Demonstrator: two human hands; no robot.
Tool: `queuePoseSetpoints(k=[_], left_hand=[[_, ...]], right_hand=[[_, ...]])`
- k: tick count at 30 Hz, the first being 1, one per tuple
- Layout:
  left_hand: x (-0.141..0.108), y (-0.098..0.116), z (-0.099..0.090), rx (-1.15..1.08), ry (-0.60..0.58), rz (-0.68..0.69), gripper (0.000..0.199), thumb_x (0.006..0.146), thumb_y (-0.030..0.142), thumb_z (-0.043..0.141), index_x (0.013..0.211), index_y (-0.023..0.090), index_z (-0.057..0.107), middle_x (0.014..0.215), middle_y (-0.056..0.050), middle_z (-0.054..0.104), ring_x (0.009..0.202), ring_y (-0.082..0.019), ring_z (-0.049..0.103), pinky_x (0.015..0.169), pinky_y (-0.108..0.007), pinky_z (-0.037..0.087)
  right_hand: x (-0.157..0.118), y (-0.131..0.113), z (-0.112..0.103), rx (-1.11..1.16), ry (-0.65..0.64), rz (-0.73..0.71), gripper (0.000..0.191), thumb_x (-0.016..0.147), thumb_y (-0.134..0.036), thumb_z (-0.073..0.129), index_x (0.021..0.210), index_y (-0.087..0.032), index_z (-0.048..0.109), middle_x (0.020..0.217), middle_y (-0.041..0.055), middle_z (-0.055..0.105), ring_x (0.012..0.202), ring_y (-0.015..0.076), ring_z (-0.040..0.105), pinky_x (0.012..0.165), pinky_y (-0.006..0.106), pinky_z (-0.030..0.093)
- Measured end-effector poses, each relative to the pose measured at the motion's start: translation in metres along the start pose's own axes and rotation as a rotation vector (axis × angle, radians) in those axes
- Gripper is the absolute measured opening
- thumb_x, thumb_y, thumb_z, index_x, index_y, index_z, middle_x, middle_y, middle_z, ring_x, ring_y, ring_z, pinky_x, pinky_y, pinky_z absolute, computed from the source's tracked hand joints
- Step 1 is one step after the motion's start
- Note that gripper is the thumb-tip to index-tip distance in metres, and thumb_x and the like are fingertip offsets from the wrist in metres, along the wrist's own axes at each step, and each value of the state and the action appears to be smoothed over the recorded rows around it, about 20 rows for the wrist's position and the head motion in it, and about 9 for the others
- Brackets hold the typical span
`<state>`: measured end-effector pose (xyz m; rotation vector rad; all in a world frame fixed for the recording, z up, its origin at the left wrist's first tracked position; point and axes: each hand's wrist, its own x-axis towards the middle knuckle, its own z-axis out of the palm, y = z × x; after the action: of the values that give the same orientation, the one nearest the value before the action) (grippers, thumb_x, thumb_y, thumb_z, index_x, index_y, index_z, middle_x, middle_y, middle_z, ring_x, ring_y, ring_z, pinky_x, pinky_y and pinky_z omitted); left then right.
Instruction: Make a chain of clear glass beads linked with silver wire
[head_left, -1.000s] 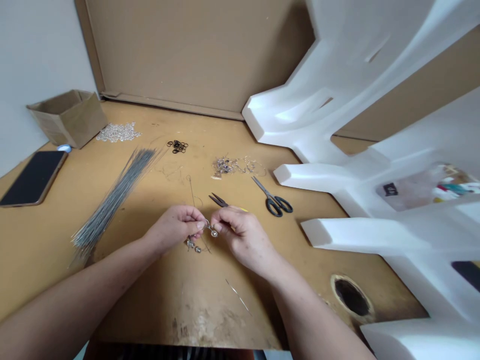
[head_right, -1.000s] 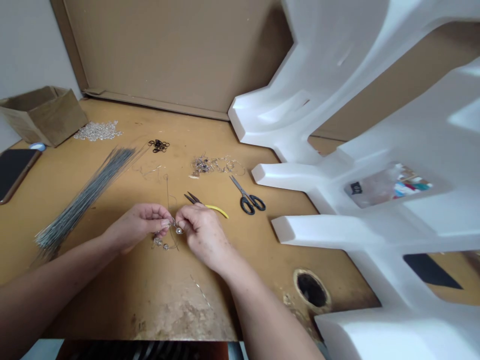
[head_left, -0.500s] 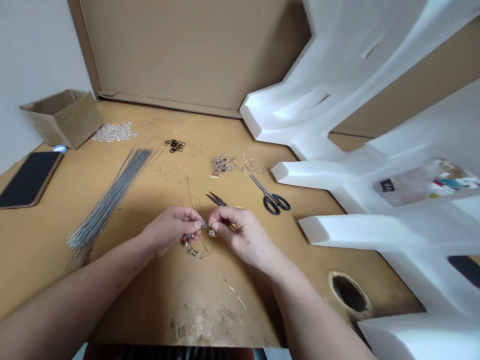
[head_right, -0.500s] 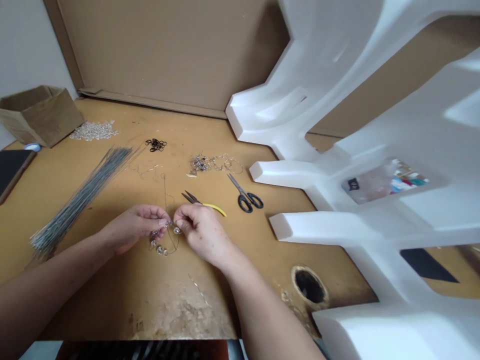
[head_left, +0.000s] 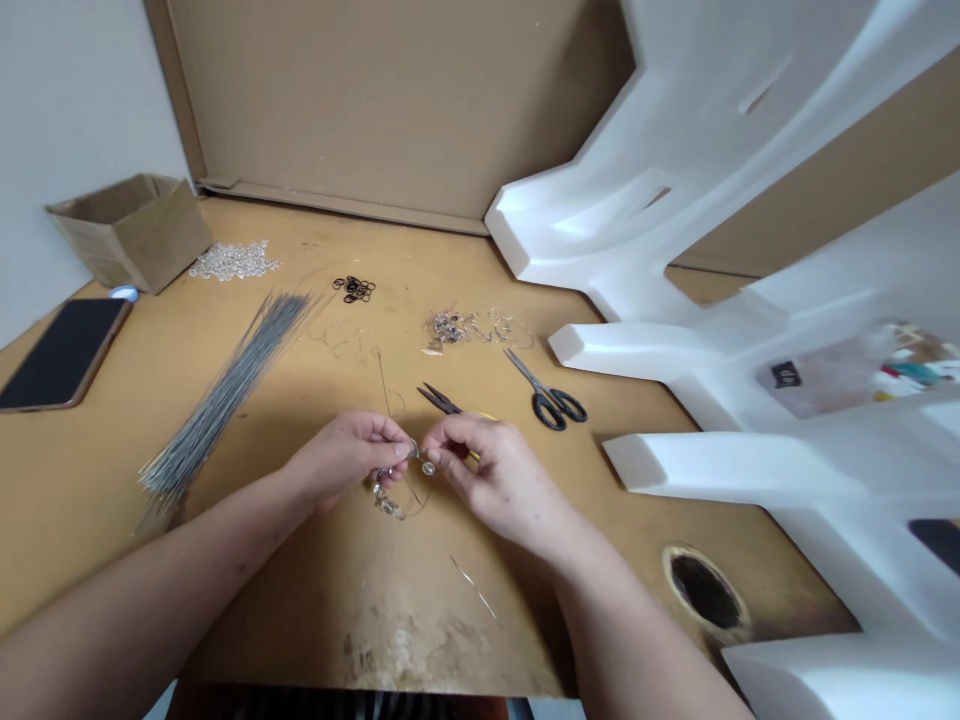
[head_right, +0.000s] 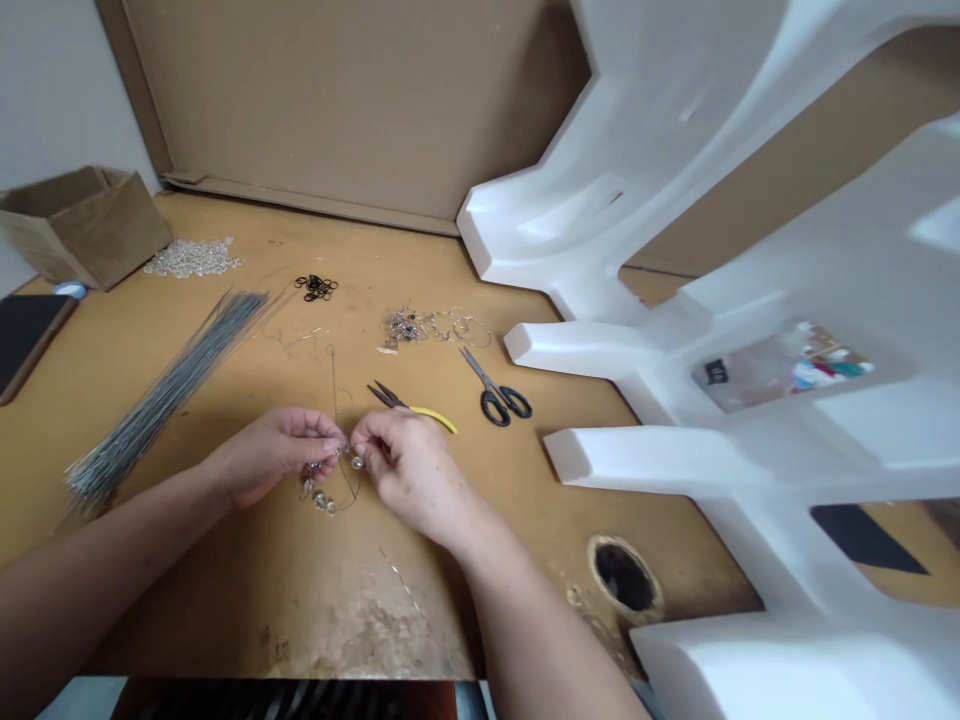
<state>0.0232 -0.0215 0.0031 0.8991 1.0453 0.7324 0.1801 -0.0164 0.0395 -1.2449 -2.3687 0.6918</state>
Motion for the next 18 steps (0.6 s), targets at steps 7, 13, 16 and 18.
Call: queuePoseSetpoints(k=[7, 13, 16, 18], left_hand=[[0.0, -0.003, 0.006, 0.029, 0.066, 0.092, 0.009, 0.058, 0.02, 0.057, 0.056, 0.014, 0.051, 0.045, 0.004, 0.05, 0.043, -0.006, 0.044, 0.049, -0.021, 0.036], [-0.001, -0.008, 0.01, 0.136, 0.099, 0.164, 0.008, 0.06, 0.018, 0.053, 0.054, 0.015, 0.049, 0.045, 0.004, 0.048, 0.044, -0.007, 0.042, 0.047, -0.021, 0.034], [-0.002, -0.009, 0.011, 0.213, 0.134, 0.213, 0.008, 0.061, 0.018, 0.051, 0.054, 0.015, 0.048, 0.046, 0.004, 0.046, 0.046, -0.007, 0.041, 0.047, -0.02, 0.031], [-0.003, -0.01, 0.012, 0.264, 0.162, 0.232, 0.008, 0.061, 0.019, 0.051, 0.055, 0.015, 0.048, 0.046, 0.005, 0.044, 0.046, -0.007, 0.038, 0.046, -0.02, 0.029]], right_hand=[[-0.002, 0.001, 0.003, -0.092, -0.018, -0.088, 0.021, 0.065, 0.0, 0.042, 0.061, -0.016, 0.054, 0.057, 0.0002, 0.056, 0.057, 0.0106, 0.048, 0.059, 0.022, 0.036], [-0.002, -0.003, 0.005, -0.135, -0.059, -0.002, 0.02, 0.063, 0.0, 0.042, 0.057, -0.016, 0.053, 0.054, 0.0001, 0.053, 0.053, 0.0103, 0.045, 0.054, 0.022, 0.032], [-0.002, -0.007, 0.004, -0.082, -0.097, 0.105, 0.02, 0.064, -0.001, 0.041, 0.056, -0.016, 0.052, 0.052, -0.0006, 0.051, 0.05, 0.0093, 0.043, 0.052, 0.021, 0.031], [-0.002, -0.008, 0.002, -0.041, -0.11, 0.17, 0.02, 0.065, -0.002, 0.04, 0.055, -0.016, 0.051, 0.05, -0.0013, 0.05, 0.048, 0.0087, 0.041, 0.051, 0.021, 0.03]])
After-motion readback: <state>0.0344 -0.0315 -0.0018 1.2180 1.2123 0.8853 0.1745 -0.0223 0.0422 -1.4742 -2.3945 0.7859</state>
